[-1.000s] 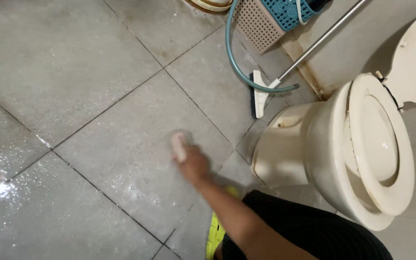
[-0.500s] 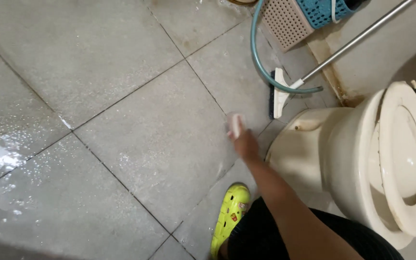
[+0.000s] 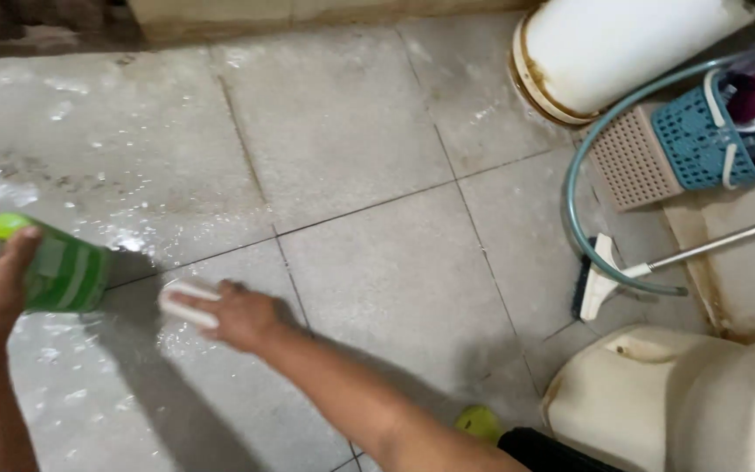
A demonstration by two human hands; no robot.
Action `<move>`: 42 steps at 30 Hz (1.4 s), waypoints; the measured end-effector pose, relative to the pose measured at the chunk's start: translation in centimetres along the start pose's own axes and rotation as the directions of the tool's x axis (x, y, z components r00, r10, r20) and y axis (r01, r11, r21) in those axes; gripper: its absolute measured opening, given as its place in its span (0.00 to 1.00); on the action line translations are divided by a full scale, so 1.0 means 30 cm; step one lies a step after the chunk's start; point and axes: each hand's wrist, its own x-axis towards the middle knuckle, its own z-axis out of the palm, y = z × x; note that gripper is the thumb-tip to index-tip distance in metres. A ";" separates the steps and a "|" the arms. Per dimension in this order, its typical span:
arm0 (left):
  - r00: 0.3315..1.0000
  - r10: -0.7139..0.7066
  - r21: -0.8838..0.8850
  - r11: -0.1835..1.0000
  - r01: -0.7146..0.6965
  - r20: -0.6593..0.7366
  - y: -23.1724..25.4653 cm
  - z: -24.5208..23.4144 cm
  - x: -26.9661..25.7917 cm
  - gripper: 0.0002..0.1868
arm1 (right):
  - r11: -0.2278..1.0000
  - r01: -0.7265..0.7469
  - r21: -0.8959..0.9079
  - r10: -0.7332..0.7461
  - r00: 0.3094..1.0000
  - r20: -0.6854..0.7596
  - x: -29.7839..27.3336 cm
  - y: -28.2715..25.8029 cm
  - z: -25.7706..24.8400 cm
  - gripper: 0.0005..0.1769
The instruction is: Scrubbing bathroom floor tiles and grout using a brush and cleaning liquid
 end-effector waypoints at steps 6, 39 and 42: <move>0.978 -0.164 0.184 0.965 0.187 -0.130 0.239 -0.040 0.002 0.18 | 0.587 -0.664 0.463 0.809 0.482 -0.335 -0.228 0.694 -0.284 0.47; 0.966 -0.079 0.075 0.992 0.100 -0.245 0.247 0.050 -0.034 0.15 | 0.879 -0.472 -0.069 0.443 0.861 -0.249 0.296 0.029 -0.408 0.43; 0.948 -0.072 0.050 0.994 0.092 -0.309 0.222 0.069 -0.051 0.16 | 0.944 -0.099 -0.315 0.065 0.991 -0.114 0.485 -0.081 -0.380 0.40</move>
